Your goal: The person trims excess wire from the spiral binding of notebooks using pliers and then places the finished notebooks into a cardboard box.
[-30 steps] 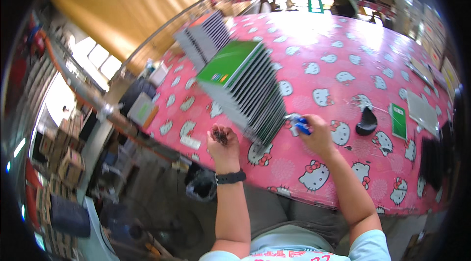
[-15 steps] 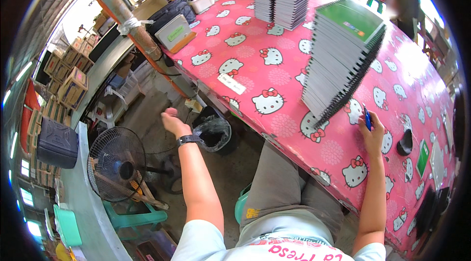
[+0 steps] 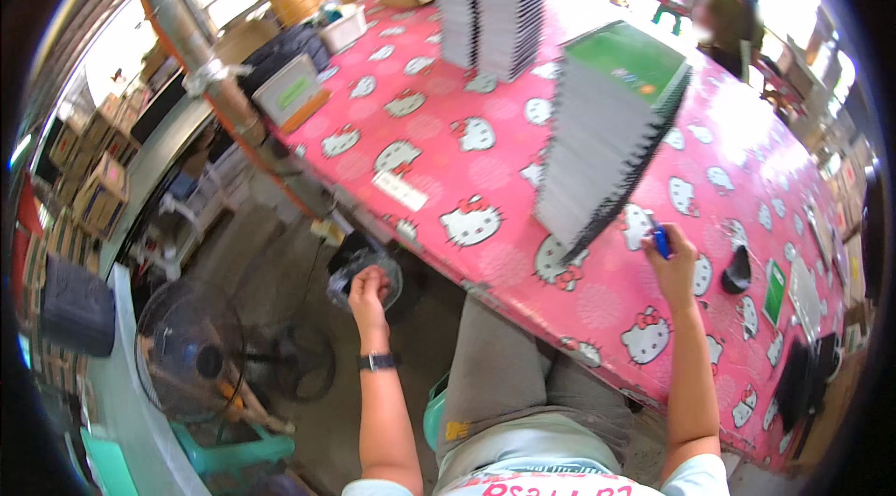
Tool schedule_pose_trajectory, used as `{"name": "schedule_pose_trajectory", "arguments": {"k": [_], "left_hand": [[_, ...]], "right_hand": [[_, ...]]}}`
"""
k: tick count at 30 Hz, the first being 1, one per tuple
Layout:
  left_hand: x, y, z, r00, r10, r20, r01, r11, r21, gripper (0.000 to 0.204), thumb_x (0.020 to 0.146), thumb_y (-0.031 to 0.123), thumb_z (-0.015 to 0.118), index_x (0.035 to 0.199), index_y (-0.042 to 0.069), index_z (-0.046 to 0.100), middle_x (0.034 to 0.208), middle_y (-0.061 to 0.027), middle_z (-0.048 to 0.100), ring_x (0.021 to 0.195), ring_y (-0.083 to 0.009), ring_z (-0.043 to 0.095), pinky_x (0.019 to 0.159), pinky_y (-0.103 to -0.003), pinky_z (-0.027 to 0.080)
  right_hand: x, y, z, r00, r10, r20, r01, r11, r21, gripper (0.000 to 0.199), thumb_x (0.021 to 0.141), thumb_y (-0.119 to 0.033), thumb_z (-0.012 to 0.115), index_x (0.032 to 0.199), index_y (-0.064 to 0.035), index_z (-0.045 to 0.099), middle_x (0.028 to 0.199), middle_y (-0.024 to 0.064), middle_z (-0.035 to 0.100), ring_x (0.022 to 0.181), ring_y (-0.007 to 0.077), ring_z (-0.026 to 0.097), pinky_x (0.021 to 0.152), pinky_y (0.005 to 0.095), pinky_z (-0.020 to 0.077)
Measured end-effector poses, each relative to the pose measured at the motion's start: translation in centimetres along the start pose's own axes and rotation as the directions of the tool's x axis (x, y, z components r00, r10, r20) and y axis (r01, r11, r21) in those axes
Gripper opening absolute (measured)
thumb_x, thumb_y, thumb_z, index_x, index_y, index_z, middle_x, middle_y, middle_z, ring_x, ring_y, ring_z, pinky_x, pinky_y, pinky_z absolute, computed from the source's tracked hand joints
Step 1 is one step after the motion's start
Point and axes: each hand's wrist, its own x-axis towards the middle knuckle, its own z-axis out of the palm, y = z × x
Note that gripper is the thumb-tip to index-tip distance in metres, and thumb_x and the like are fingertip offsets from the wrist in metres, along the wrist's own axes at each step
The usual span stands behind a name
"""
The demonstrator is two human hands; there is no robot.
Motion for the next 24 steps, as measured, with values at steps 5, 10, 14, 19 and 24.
{"name": "schedule_pose_trajectory", "arguments": {"k": [5, 10, 14, 19, 24], "left_hand": [[-8.6, 12.2, 11.8, 0.799, 0.225, 0.557, -0.425, 0.867, 0.260, 0.038, 0.082, 0.028, 0.070, 0.105, -0.001, 0.062, 0.091, -0.0076, 0.067, 0.080, -0.0139, 0.062, 0.071, -0.025, 0.048], [-12.3, 18.1, 19.4, 0.581, 0.435, 0.688, -0.805, 0.435, 0.404, 0.038, 0.075, 0.024, 0.074, 0.102, -0.002, 0.065, 0.090, -0.0132, 0.068, 0.078, -0.0180, 0.065, 0.066, -0.029, 0.050], [-13.1, 19.2, 22.1, 0.594, 0.358, 0.721, -0.798, 0.376, 0.471, 0.036, 0.074, 0.024, 0.074, 0.096, -0.003, 0.066, 0.080, -0.0147, 0.069, 0.069, -0.0225, 0.066, 0.063, -0.032, 0.050], [-12.3, 18.7, 22.9, 0.573, 0.350, 0.741, -0.820, 0.265, 0.508, 0.028, 0.077, 0.026, 0.069, 0.089, 0.000, 0.068, 0.074, -0.0163, 0.067, 0.068, -0.0312, 0.066, 0.061, -0.037, 0.050], [-12.8, 19.3, 23.2, 0.595, 0.320, 0.738, -0.803, 0.274, 0.529, 0.026, 0.078, 0.024, 0.068, 0.086, -0.001, 0.069, 0.072, -0.0166, 0.067, 0.066, -0.0294, 0.066, 0.060, -0.035, 0.050]], "right_hand": [[0.7, -8.9, -1.6, 0.988, -0.120, 0.099, 0.120, 0.993, 0.002, 0.028, 0.070, -0.015, 0.072, 0.091, -0.0012, 0.060, 0.077, 0.0122, 0.061, 0.062, 0.0197, 0.058, 0.058, 0.0313, 0.0469], [1.3, -10.0, -1.8, 0.942, -0.327, 0.079, 0.334, 0.937, -0.100, 0.036, 0.068, -0.021, 0.070, 0.098, -0.0048, 0.060, 0.091, 0.0109, 0.063, 0.091, 0.0278, 0.059, 0.080, 0.0398, 0.0448], [1.2, -10.2, -1.8, 0.949, -0.296, 0.109, 0.313, 0.925, -0.216, 0.040, 0.065, -0.025, 0.071, 0.099, -0.0061, 0.059, 0.092, 0.0101, 0.062, 0.095, 0.0278, 0.057, 0.084, 0.0397, 0.0419], [1.2, -10.7, -1.8, 0.942, -0.308, 0.135, 0.333, 0.911, -0.245, 0.035, 0.064, -0.026, 0.070, 0.089, -0.0053, 0.059, 0.090, 0.0107, 0.063, 0.093, 0.0275, 0.058, 0.081, 0.0399, 0.0435], [1.2, -10.6, -1.6, 0.954, -0.240, 0.183, 0.274, 0.942, -0.192, 0.029, 0.069, -0.029, 0.071, 0.080, -0.0046, 0.058, 0.075, 0.0107, 0.062, 0.076, 0.0285, 0.063, 0.075, 0.0406, 0.0496]]}}
